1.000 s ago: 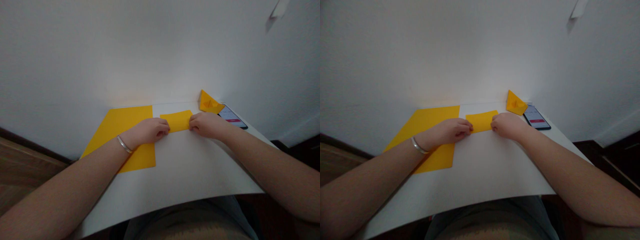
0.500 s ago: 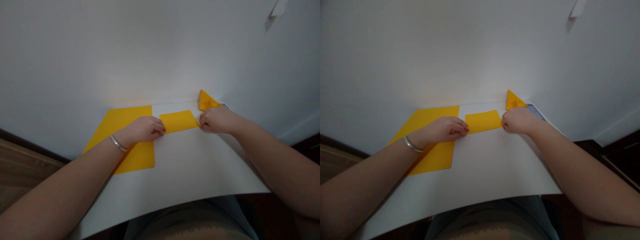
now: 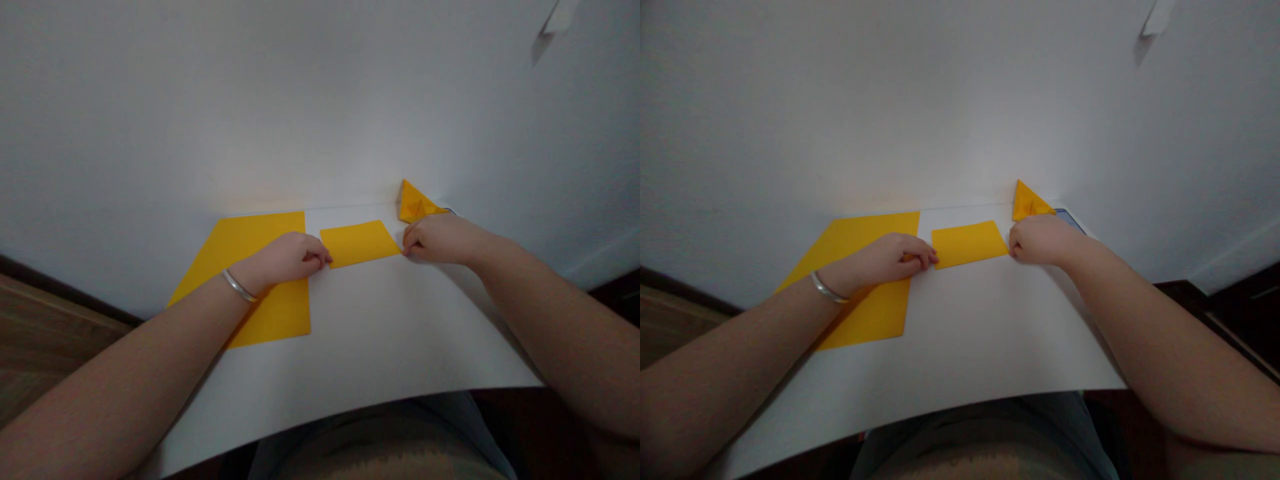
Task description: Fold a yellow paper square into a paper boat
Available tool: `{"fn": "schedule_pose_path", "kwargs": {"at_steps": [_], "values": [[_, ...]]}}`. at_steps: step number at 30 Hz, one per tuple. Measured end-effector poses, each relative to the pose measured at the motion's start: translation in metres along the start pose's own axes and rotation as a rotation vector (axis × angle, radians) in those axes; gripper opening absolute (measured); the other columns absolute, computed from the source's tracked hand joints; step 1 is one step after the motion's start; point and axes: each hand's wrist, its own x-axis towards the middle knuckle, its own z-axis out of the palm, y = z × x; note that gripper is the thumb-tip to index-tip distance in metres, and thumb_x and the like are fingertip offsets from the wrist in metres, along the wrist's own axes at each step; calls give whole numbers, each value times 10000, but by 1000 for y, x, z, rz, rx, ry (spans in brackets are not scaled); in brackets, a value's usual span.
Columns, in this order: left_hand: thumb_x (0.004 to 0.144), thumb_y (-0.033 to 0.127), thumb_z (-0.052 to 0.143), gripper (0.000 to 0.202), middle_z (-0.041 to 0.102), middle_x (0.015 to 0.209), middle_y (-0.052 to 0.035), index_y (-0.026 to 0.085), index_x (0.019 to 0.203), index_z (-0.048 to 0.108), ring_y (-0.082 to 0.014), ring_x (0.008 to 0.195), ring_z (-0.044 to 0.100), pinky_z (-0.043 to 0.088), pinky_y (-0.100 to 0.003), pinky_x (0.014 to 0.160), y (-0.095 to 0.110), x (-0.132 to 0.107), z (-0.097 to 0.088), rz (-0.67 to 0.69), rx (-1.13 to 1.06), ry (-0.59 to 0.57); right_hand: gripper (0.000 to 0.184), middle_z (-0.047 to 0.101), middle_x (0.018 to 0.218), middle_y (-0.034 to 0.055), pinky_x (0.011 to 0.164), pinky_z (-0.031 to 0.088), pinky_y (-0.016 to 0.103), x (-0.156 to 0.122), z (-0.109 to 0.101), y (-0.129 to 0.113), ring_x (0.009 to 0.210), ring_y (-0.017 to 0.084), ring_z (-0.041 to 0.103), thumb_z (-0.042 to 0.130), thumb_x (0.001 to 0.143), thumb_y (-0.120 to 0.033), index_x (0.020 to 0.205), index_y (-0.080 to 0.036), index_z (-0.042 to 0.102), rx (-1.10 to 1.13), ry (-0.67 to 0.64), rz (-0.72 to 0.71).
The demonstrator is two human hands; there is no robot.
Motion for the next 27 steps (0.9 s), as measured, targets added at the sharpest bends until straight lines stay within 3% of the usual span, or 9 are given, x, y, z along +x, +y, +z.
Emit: {"fn": "schedule_pose_path", "kwargs": {"at_steps": [3,5,8,10,12,16,22,27], "values": [[814,196,450,268,728,889,-23,204,880,710,-183,799,668,514,-295,749,9,4,4,-161,76,79,276,737,844,56,630,435,297,0,-5,-8,763,207,652,460,774,-217,800,-220,734,-57,-22,-3],[826,216,453,284,719,943,-36,197,994,681,-190,831,666,517,-294,752,16,7,8,-241,91,153,301,731,892,77,623,435,310,1,-8,-18,806,228,650,423,819,-220,824,-203,723,-97,28,16],[832,298,514,462,627,1212,-114,121,1258,545,-234,1101,592,456,-336,963,20,9,12,-297,188,248,312,715,977,85,630,444,326,5,-9,-33,858,244,639,394,868,-239,902,-203,702,-97,95,28],[841,435,529,614,524,1345,-172,80,1337,467,-304,1246,481,352,-436,1072,19,8,14,-345,319,234,310,701,1036,80,653,457,337,9,-5,-41,902,252,627,397,886,-273,1009,-221,676,-57,134,51],[877,520,451,619,469,1406,-168,105,1334,479,-338,1313,401,270,-524,1104,14,8,16,-398,371,171,344,674,1129,84,735,466,368,12,1,-45,974,256,603,382,912,-303,1129,-229,640,-34,178,29],[882,526,426,613,458,1426,-145,130,1349,468,-357,1357,333,233,-568,1107,4,11,19,-420,308,136,398,634,1221,94,879,437,408,17,13,-45,1057,264,564,346,941,-315,1230,-210,599,-3,242,-19],[780,382,596,513,631,1195,-128,149,1232,526,-306,1117,577,423,-466,976,3,16,17,-379,72,283,419,609,1272,102,950,430,419,19,17,-42,1119,269,546,368,933,-302,1280,-176,566,104,267,-57],[737,269,653,450,650,990,-66,151,1148,512,-210,891,626,498,-347,807,9,14,13,-350,-140,427,462,498,1395,126,991,430,431,20,22,-41,1212,274,504,416,904,-294,1341,-167,496,206,297,-41]]}}
